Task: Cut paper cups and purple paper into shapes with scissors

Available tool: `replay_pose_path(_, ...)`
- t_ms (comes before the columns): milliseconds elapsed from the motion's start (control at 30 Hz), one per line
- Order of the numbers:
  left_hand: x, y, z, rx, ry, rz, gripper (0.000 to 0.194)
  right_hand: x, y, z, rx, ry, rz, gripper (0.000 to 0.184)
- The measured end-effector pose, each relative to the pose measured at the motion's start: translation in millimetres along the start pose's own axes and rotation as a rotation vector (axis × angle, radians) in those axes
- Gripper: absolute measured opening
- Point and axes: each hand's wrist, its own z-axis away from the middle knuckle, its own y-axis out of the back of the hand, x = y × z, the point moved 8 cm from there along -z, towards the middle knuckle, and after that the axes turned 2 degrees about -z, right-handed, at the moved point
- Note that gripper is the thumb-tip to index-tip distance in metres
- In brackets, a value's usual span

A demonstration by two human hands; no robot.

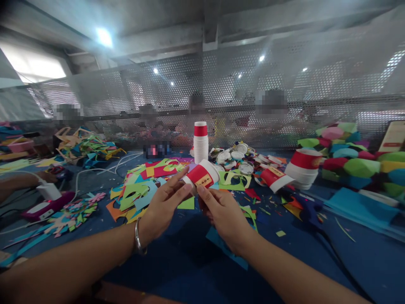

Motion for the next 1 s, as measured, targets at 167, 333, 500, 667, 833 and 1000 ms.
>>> replay_pose_path(167,-9.4,-3.4,-4.0,-0.042,0.082,0.100,0.037,4.7,0.7,-2.0,0.008,-0.024,-0.021,0.048)
replay_pose_path(333,-2.7,0.4,-3.1,-0.069,-0.021,-0.075,0.044,4.2,0.2,1.4,-0.003,-0.005,0.008,0.049)
replay_pose_path(500,5.9,0.2,3.7,-0.059,-0.113,-0.320,0.057,5.0,-0.8,2.9,-0.005,-0.011,0.021,0.050)
replay_pose_path(667,20.0,-2.1,14.2,-0.006,-0.270,-0.518,0.056,4.8,-0.9,1.5,-0.007,0.017,0.003,0.048)
replay_pose_path(833,19.3,-0.8,12.2,-0.001,-0.253,-0.410,0.058,-0.3,-0.2,2.1,-0.001,0.058,0.001,0.049)
replay_pose_path(1000,-4.7,0.2,-1.1,-0.030,0.028,0.025,0.049,-0.3,-0.5,1.3,-0.005,0.047,0.017,0.049)
